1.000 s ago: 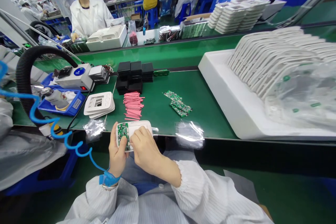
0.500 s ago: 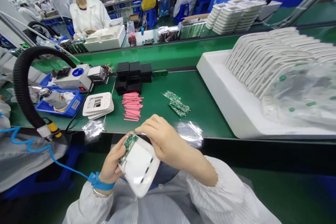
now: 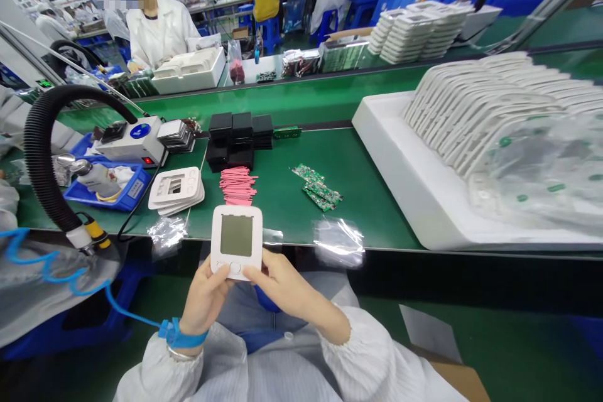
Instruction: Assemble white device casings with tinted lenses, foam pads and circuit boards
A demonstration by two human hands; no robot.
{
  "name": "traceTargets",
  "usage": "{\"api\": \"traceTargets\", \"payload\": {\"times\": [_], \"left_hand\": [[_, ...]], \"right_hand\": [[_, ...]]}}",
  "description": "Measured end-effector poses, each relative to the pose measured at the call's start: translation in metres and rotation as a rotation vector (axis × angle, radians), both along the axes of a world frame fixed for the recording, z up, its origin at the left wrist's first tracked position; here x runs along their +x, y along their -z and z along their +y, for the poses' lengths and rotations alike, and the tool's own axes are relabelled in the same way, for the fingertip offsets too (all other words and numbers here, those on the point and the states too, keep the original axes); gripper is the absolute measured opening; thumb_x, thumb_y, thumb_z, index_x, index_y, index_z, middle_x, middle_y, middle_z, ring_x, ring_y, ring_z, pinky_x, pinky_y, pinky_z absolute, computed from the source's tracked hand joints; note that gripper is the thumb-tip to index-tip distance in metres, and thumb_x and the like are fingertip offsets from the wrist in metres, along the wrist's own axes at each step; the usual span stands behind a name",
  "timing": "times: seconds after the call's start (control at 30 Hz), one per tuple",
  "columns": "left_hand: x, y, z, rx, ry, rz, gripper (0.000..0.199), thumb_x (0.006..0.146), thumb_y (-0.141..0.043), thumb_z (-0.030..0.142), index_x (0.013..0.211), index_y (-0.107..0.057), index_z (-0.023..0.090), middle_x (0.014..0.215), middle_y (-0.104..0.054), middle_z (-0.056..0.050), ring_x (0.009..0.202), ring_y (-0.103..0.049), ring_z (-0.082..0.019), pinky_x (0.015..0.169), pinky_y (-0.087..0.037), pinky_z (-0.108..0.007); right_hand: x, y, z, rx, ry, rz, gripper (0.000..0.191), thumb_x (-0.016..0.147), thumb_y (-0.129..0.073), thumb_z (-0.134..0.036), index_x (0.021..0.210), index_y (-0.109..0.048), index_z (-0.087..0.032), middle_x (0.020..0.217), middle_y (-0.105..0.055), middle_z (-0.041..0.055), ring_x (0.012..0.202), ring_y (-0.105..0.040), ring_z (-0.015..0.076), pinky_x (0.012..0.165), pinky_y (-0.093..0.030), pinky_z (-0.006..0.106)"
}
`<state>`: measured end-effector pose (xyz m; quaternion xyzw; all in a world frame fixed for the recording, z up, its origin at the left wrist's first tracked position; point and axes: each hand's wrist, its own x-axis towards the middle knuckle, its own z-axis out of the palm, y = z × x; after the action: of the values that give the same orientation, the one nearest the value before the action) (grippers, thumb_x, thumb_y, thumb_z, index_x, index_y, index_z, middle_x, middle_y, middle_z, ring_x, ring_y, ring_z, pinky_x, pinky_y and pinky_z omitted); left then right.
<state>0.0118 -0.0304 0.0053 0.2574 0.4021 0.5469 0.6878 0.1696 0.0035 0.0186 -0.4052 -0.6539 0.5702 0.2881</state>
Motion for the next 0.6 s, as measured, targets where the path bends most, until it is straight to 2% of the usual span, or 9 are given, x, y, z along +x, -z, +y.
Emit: {"api": "traceTargets", "payload": {"times": [0.1,0.2,0.27,0.37,0.47,0.53,0.6], "left_hand": [[-0.005,0.014,0.007,-0.023,-0.126,0.131,0.042,0.073,-0.068,0.027,0.112,-0.059,0.015,0.094,-0.07,-0.008,0.081,-0.066,-0.02,0.07,-0.053,-0.031],[-0.012,0.03,0.014,-0.032,-0.268,0.245,0.049,0.07,-0.07,0.028,0.115,-0.057,0.016,0.096,-0.07,-0.007,0.08,-0.067,-0.021,0.065,-0.054,-0.03],[-0.017,0.038,0.017,-0.045,-0.334,0.302,0.053,0.068,-0.071,0.029,0.117,-0.056,0.016,0.097,-0.069,-0.008,0.08,-0.067,-0.021,0.062,-0.055,-0.029],[-0.019,0.045,0.02,-0.05,-0.375,0.345,0.056,0.067,-0.072,0.029,0.119,-0.055,0.016,0.098,-0.069,-0.009,0.08,-0.067,-0.021,0.06,-0.056,-0.029],[-0.019,0.045,0.02,-0.048,-0.375,0.357,0.056,0.066,-0.072,0.03,0.118,-0.055,0.015,0.097,-0.069,-0.009,0.079,-0.067,-0.021,0.058,-0.056,-0.028],[-0.018,0.045,0.02,-0.052,-0.377,0.368,0.057,0.065,-0.072,0.031,0.117,-0.055,0.015,0.097,-0.069,-0.008,0.077,-0.067,-0.021,0.056,-0.056,-0.027],[-0.019,0.044,0.02,-0.054,-0.373,0.375,0.056,0.066,-0.072,0.031,0.117,-0.055,0.015,0.097,-0.069,-0.007,0.077,-0.067,-0.021,0.055,-0.055,-0.027]], "right_hand": [[0.009,0.007,-0.008,0.011,0.109,-0.159,0.015,0.084,-0.052,-0.033,0.085,-0.055,-0.019,0.066,-0.057,-0.0006,0.06,-0.05,0.0145,0.058,-0.039,0.027],[0.028,0.024,-0.009,-0.037,0.287,-0.182,0.022,0.083,-0.052,-0.04,0.078,-0.054,-0.019,0.064,-0.055,-0.0008,0.059,-0.048,0.0135,0.056,-0.036,0.026],[0.038,0.041,-0.005,-0.169,0.396,-0.097,0.03,0.079,-0.057,-0.046,0.07,-0.055,-0.018,0.064,-0.056,0.0003,0.058,-0.048,0.013,0.054,-0.035,0.026],[0.035,0.062,0.004,-0.441,0.52,0.174,0.041,0.062,-0.069,-0.055,0.069,-0.058,-0.016,0.064,-0.057,0.0018,0.054,-0.047,0.0116,0.05,-0.035,0.026],[0.016,0.07,0.009,-0.528,0.535,0.355,0.047,0.055,-0.071,-0.059,0.065,-0.055,-0.017,0.061,-0.053,-0.0008,0.052,-0.044,0.0094,0.051,-0.037,0.025],[0.005,0.066,0.006,-0.541,0.489,0.402,0.046,0.054,-0.073,-0.058,0.06,-0.051,-0.017,0.053,-0.046,-0.0038,0.048,-0.041,0.0081,0.049,-0.035,0.025],[-0.001,0.059,0.0,-0.581,0.387,0.422,0.044,0.053,-0.076,-0.052,0.056,-0.049,-0.017,0.047,-0.042,-0.0055,0.043,-0.038,0.0072,0.045,-0.031,0.024]]}}
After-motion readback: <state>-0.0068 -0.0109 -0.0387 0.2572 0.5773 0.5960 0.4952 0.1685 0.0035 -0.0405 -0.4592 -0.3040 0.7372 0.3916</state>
